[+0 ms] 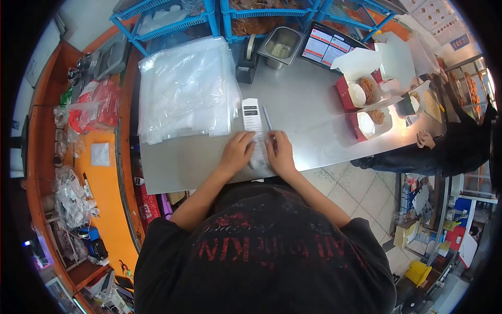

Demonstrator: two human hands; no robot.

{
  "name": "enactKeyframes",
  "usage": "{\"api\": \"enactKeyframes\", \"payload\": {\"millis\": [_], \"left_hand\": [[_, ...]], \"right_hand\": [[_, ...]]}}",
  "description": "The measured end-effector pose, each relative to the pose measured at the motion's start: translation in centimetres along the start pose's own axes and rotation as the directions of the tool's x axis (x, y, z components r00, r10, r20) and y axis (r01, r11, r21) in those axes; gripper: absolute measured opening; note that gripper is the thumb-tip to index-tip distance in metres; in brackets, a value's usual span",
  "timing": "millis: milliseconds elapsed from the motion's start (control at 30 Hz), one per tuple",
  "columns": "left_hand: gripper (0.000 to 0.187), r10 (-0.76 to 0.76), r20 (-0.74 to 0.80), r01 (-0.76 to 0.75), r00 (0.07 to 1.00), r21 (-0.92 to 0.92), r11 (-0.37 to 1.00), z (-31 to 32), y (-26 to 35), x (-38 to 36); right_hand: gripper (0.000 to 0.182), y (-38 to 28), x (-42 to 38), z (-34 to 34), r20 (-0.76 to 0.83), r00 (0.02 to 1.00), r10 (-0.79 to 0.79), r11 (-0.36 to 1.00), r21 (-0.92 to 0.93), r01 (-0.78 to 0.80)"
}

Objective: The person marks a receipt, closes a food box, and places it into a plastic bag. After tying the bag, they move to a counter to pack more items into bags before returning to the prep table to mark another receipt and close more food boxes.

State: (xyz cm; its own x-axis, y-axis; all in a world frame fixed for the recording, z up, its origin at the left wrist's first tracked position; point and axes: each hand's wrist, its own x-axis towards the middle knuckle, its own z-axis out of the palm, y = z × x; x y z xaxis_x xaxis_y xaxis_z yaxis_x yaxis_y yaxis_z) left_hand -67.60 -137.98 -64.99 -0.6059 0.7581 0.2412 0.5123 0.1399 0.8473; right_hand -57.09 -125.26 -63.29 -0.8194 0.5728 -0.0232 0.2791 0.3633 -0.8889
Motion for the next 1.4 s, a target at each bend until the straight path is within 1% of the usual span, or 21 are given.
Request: {"api": "enactKeyframes", "payload": {"millis": [33,67,133,167,233,300,367,400,433,467,533,567,633,733,767,933,1000,1100,1300,1333,1400], "left_hand": [[0.03,0.082,0.061,-0.093,0.995,0.212,0.973,-0.5,-1.1,-0.1],[0.029,0.155,0.136,-0.198,0.978,0.404,0.893,-0.8,-2.1,-0.1],[0.029,0.13,0.174,-0.189,0.976,0.391,0.901,-0.8,-2.2,-0.2],[0.031,0.144,0.153,-0.197,0.978,0.427,0.883,-0.7,-2.1,-0.1],[0.032,0.161,0.134,-0.206,0.978,0.473,0.857,-0.7,-2.2,0.5],[0.036,0.159,0.151,-0.211,0.976,0.447,0.869,-0.6,-2.7,0.7],[0.037,0.129,0.153,-0.186,0.98,0.455,0.871,-0.7,-2.6,0.7],[0.038,0.119,0.161,-0.18,0.98,0.447,0.876,-0.6,-2.5,0.8],[0.038,0.12,0.161,-0.182,0.98,0.454,0.872,-0.6,-2.5,0.8],[0.038,0.113,0.159,-0.174,0.981,0.458,0.872,-0.6,-2.5,0.9],[0.037,0.117,0.158,-0.178,0.98,0.457,0.871,-0.6,-2.4,0.9],[0.037,0.114,0.159,-0.175,0.981,0.459,0.871,-0.6,-2.5,0.8],[0.037,0.128,0.152,-0.184,0.98,0.447,0.875,-0.6,-2.5,0.9],[0.037,0.122,0.153,-0.18,0.981,0.458,0.871,-0.5,-2.3,0.9],[0.037,0.125,0.157,-0.184,0.98,0.456,0.871,-0.6,-2.3,0.9],[0.038,0.084,0.172,-0.156,0.981,0.463,0.873,-0.5,-2.1,1.0],[0.038,0.092,0.176,-0.164,0.98,0.458,0.874,-0.5,-2.1,1.1],[0.039,0.088,0.173,-0.16,0.981,0.464,0.871,-0.5,-2.0,1.0],[0.039,0.072,0.174,-0.148,0.982,0.48,0.865,-0.5,-1.8,1.2],[0.039,0.067,0.17,-0.142,0.983,0.477,0.867,-0.4,-1.7,1.2],[0.039,0.069,0.166,-0.141,0.984,0.473,0.87,-0.4,-1.8,1.2]], "right_hand": [[0.023,0.6,1.3,0.6,-0.114,0.967,-0.229,0.948,-0.25,0.195],[0.023,1.3,2.9,1.2,-0.122,0.967,-0.226,0.948,-0.258,0.189],[0.026,2.6,5.4,1.4,0.018,0.952,-0.304,0.765,-0.591,0.255],[0.026,3.2,5.9,0.8,0.001,0.956,-0.293,0.765,-0.6,0.235],[0.029,3.3,6.9,0.4,0.054,0.994,-0.095,0.71,-0.697,0.105],[0.03,4.3,5.9,-2.3,-0.025,0.998,-0.059,0.752,-0.659,0.028],[0.024,5.8,3.9,-5.9,-0.255,0.951,-0.176,0.815,-0.579,-0.004],[0.027,6.3,3.0,-8.8,-0.339,0.939,-0.061,0.851,-0.509,-0.128],[0.028,6.2,2.0,-11.5,-0.441,0.891,-0.109,0.784,-0.589,-0.196],[0.027,8.3,1.9,-13.2,-0.576,0.742,-0.343,0.679,-0.698,-0.227],[0.023,7.6,2.0,-16.6,-0.608,0.666,-0.431,0.582,-0.752,-0.309],[0.023,7.8,2.1,-17.2,-0.608,0.669,-0.428,0.584,-0.751,-0.309],[0.02,8.2,2.7,-17.9,-0.461,0.844,-0.274,0.554,-0.793,-0.254],[0.02,8.0,3.7,-17.1,-0.343,0.908,-0.24,0.568,-0.808,-0.155],[0.022,7.4,3.6,-16.1,-0.325,0.901,-0.286,0.614,-0.784,-0.088],[0.027,3.9,3.3,-9.9,-0.226,0.945,-0.235,0.765,-0.643,0.036],[0.021,2.8,3.5,-7.4,-0.149,0.965,-0.216,0.781,-0.619,0.08],[0.018,1.3,5.0,-4.7,-0.077,0.943,-0.322,0.795,-0.562,0.226],[0.019,0.6,9.4,-3.2,-0.013,0.944,-0.331,0.806,-0.524,0.276],[0.019,0.1,9.3,-3.7,-0.012,0.944,-0.329,0.805,-0.525,0.274],[0.02,-0.9,9.5,-5.1,-0.193,0.928,-0.319,0.876,-0.433,0.212]]}}
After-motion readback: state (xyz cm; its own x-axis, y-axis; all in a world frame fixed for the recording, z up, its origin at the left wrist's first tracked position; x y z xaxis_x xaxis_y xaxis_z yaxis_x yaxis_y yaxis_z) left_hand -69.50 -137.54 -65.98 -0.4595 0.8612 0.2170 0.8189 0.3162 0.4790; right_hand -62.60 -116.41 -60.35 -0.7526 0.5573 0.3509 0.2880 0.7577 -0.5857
